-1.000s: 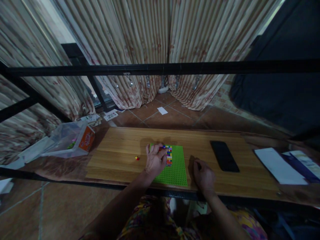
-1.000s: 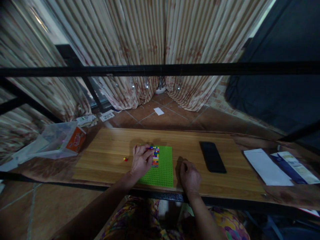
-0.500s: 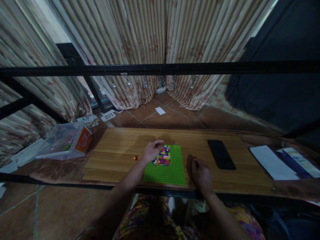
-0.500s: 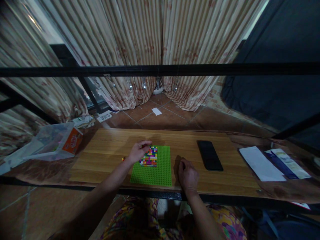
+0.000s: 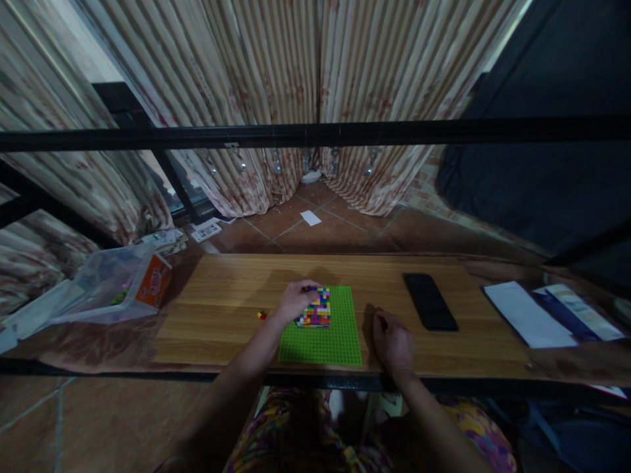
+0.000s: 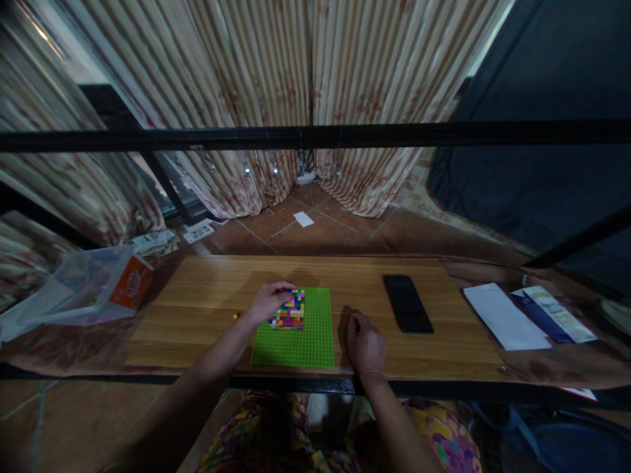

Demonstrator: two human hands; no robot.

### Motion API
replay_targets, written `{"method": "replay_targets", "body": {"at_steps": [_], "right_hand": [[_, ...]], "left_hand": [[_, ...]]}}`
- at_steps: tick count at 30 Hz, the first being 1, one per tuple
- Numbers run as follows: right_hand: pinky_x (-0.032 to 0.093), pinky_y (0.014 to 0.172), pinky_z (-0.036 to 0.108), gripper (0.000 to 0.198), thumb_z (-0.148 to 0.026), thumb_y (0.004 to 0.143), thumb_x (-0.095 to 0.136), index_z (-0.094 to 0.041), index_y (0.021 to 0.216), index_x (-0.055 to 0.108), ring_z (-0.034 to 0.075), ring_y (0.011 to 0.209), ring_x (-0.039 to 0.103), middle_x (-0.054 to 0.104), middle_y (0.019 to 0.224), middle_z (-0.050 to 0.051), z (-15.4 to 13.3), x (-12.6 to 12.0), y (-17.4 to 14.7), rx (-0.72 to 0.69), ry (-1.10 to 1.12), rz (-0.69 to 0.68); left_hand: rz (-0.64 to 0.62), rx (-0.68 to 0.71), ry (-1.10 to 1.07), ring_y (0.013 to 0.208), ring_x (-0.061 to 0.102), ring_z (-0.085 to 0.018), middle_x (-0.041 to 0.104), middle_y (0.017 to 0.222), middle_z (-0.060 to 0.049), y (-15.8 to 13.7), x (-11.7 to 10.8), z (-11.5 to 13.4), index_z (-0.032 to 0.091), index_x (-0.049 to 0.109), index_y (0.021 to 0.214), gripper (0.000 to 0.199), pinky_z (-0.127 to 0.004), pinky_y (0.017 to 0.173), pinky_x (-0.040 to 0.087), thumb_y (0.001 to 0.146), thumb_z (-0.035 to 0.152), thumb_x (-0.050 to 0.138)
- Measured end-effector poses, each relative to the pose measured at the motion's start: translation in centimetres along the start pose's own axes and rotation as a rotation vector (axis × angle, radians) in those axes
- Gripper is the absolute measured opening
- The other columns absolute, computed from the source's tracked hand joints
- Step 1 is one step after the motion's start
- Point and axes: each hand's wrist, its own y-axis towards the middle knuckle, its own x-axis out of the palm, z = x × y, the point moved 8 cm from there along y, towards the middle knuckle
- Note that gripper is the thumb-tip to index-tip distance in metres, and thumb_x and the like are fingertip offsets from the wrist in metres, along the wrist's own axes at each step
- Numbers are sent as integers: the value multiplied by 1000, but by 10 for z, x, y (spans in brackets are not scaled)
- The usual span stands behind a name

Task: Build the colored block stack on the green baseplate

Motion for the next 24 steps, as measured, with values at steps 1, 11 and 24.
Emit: {"method": "replay_targets", "body": {"at_steps": [1, 11, 24], "right_hand": [[41, 69, 26, 38, -39, 91, 37, -15, 91, 68, 19, 78, 63, 71, 92, 11, 0, 0, 0, 1, -4, -1], [41, 70, 26, 35, -37, 90, 39, -16, 91, 67, 18, 80, 63, 71, 92, 10, 3, 2, 0, 6, -11, 4], [41, 68, 27, 37, -38, 90, 38, -16, 93, 67, 19, 79, 64, 71, 95, 11, 3, 1, -1, 26, -29, -8]], "left_hand": [[1, -2, -8, 75, 63, -14, 72, 82, 0, 0, 0, 0, 18, 74, 89, 25, -23, 70, 49, 68, 17, 59], [-3, -38, -58, 65, 59, -11, 69, 72, 3, 0, 2, -2, 18, 73, 85, 24, -21, 63, 45, 65, 16, 61], [11, -29, -83, 63, 59, -10, 69, 72, 3, 1, 3, -5, 18, 73, 84, 23, -20, 62, 45, 65, 16, 60]]}}
